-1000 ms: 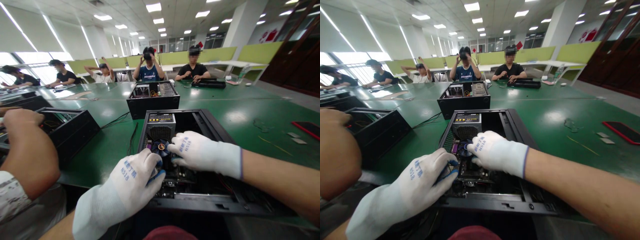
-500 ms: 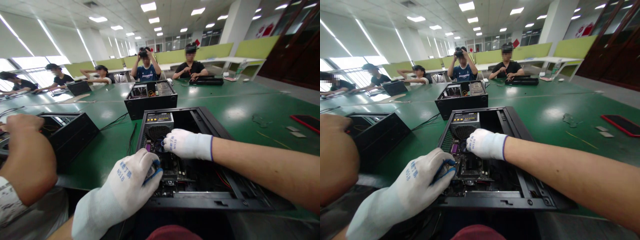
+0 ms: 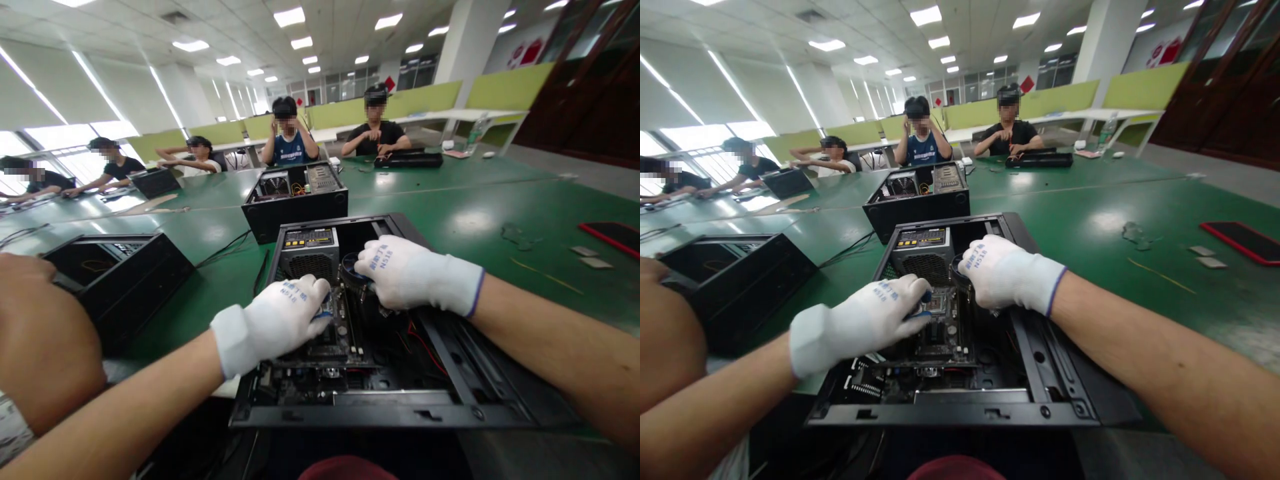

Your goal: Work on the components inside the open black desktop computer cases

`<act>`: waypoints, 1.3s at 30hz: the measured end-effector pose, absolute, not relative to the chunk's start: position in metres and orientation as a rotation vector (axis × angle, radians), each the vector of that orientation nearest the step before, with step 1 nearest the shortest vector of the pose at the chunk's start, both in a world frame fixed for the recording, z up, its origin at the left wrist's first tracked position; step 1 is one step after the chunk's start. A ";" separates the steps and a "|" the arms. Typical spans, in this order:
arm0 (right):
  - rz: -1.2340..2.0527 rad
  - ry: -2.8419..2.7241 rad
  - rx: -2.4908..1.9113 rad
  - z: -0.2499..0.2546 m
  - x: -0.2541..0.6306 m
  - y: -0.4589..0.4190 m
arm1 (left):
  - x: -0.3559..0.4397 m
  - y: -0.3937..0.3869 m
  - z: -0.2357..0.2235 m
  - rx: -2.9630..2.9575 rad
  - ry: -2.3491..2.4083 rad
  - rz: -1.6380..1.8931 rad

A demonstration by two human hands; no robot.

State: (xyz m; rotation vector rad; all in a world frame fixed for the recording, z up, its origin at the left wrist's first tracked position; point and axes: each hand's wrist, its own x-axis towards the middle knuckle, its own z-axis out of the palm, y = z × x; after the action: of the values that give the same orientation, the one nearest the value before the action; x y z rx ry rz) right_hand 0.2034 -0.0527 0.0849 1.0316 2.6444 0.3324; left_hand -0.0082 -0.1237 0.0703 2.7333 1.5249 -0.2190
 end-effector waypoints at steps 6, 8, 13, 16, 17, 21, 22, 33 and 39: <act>0.326 2.673 1.105 0.082 0.208 -0.055 | 0.020 -0.054 0.045 2.580 1.394 -0.714; 0.340 2.691 1.115 0.080 0.210 -0.054 | 0.024 -0.041 0.033 2.546 1.389 -0.790; 0.331 2.727 1.103 0.079 0.212 -0.053 | 0.024 -0.028 0.015 2.508 1.385 -0.874; 0.323 2.727 1.089 0.081 0.212 -0.053 | 0.023 -0.028 0.014 2.509 1.413 -0.884; 0.321 2.725 1.088 0.081 0.213 -0.053 | 0.023 -0.028 0.015 2.512 1.425 -0.881; 0.317 2.733 1.085 0.081 0.213 -0.053 | 0.023 -0.028 0.019 2.508 1.488 -0.893; 0.317 2.733 1.086 0.081 0.213 -0.054 | 0.023 -0.027 0.019 2.497 1.502 -0.906; 0.297 2.697 1.101 0.084 0.212 -0.055 | 0.026 -0.025 0.017 2.500 1.415 -0.885; 0.308 2.711 1.095 0.083 0.213 -0.055 | 0.026 -0.026 0.016 2.537 1.397 -0.850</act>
State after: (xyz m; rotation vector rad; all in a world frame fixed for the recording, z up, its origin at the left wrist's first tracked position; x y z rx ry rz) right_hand 0.2126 -0.0547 0.0826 1.0948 2.7108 0.3081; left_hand 0.0262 -0.0263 0.0157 2.5374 1.3968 -0.8504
